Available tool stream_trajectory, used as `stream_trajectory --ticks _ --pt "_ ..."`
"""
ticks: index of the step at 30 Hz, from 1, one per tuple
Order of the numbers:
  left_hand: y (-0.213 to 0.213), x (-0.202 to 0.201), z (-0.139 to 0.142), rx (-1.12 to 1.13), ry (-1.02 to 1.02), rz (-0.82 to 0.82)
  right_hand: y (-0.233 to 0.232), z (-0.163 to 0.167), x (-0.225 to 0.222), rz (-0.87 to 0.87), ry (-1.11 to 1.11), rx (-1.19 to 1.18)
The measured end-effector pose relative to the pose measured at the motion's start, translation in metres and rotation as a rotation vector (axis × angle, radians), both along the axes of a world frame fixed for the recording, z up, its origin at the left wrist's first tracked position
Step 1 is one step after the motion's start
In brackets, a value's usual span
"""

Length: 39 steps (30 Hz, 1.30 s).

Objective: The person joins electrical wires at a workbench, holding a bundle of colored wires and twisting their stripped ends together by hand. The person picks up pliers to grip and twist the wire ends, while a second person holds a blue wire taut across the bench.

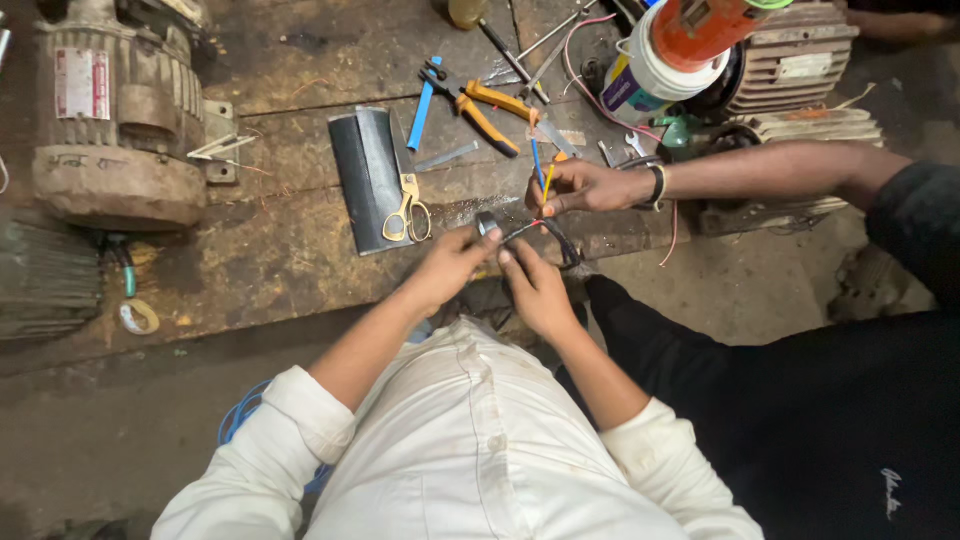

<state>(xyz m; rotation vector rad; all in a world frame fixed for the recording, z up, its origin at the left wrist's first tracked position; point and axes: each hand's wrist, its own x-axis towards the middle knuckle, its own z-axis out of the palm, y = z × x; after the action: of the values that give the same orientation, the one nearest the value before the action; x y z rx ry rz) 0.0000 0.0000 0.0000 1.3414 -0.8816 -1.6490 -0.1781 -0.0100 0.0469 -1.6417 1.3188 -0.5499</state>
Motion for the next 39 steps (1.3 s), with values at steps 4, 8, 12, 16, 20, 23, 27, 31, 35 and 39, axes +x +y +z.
stream_trajectory --ticks 4,8,12,16,20,23,27,31,35,39 --pt "0.006 0.014 0.037 -0.309 -0.609 -0.063 -0.005 0.011 -0.009 0.132 0.223 -0.381" --pt "0.006 0.024 0.06 -0.392 -0.592 0.018 -0.022 0.03 -0.029 -0.102 -0.4 0.253" --pt "-0.005 0.026 0.065 -0.381 -0.565 -0.038 -0.041 0.042 -0.022 -0.149 -1.083 0.885" --pt "-0.006 0.013 0.049 -0.369 -0.685 0.041 -0.019 0.04 -0.01 -0.25 -0.722 0.586" --pt "-0.016 -0.003 0.026 -0.074 -0.176 0.082 -0.005 0.024 -0.003 -0.302 -0.476 0.401" --pt "-0.022 -0.001 0.019 0.092 0.008 -0.005 -0.011 0.01 -0.002 -0.048 -0.136 0.109" --pt "-0.015 0.019 0.037 -0.383 -0.6 -0.038 -0.012 0.013 -0.012 0.138 0.438 -0.631" --pt "-0.001 0.023 0.059 -0.474 -0.601 0.046 -0.032 0.04 -0.029 -0.21 -0.531 0.627" --pt "-0.009 0.016 0.065 -0.447 -0.547 0.031 -0.054 0.048 -0.016 -0.124 -0.65 0.612" --pt "-0.02 0.0 0.058 -0.411 -0.658 0.16 -0.027 0.031 -0.004 -0.095 -0.304 -0.035"
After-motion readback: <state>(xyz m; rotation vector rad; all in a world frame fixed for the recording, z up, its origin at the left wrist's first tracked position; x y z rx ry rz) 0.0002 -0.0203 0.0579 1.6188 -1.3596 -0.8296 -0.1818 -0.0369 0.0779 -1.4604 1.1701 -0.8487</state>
